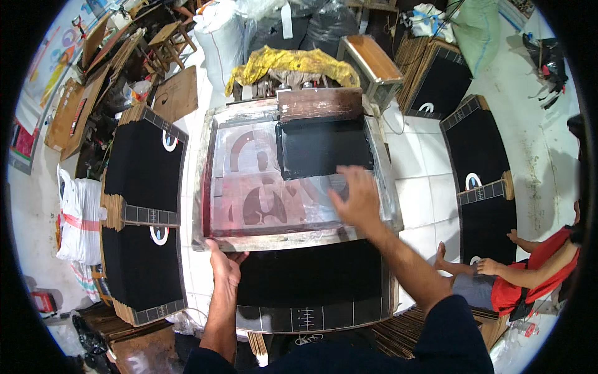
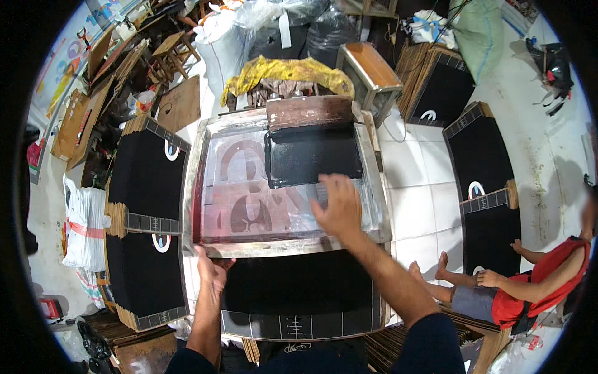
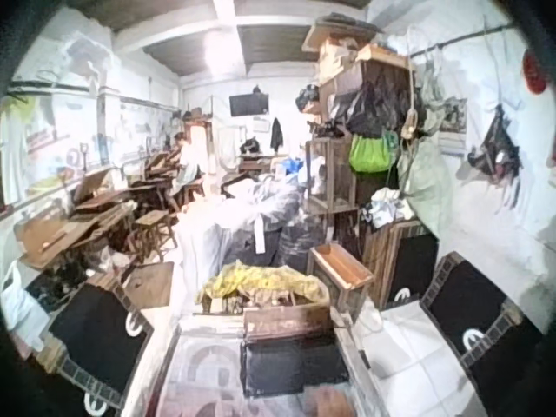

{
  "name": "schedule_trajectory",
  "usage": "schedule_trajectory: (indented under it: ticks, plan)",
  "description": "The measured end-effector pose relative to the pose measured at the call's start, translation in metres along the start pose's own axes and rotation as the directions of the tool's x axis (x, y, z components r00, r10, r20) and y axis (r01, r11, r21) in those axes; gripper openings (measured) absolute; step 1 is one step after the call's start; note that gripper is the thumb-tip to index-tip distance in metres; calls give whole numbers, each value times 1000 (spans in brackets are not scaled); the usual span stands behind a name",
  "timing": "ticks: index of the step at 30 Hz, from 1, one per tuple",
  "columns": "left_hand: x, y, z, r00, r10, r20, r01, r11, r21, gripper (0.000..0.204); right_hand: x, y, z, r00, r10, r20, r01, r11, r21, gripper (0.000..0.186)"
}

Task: The person performs screen printing on black fabric pieces. They repeatedly place a screen frame over the fabric, use a squeegee to pull ink across the mesh, lift the screen to reveal the printed design, and then move to the next piece.

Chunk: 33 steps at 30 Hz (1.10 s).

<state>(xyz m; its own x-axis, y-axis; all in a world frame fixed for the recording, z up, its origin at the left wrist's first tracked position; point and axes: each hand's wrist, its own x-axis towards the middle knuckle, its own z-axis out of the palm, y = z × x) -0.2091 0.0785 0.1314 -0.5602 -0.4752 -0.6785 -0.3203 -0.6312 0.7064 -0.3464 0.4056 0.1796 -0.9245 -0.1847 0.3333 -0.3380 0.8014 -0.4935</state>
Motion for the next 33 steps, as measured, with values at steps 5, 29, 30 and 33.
schedule_trajectory:
  ticks: [5, 29, 30, 33]
  plan:
    - [32, -34, -56, 992, -88, -93, 127, 746, 653, 84, 166, 86, 79, 970, -224, -97, 207, 965, -162, 98]
    - [72, -92, -54, 462, 878, -127, -315, 296, 902, 63, 157, 88, 99, 964, -208, 164, 254, 901, -351, 33]
    - [74, -93, -55, 465, 875, -134, -301, 298, 906, 63, 133, 78, 91, 968, -195, 157, 238, 906, -349, 36]
    - [76, -95, -57, 457, 878, -141, -280, 293, 914, 62, 109, 70, 77, 958, -186, 220, 244, 930, -275, 37]
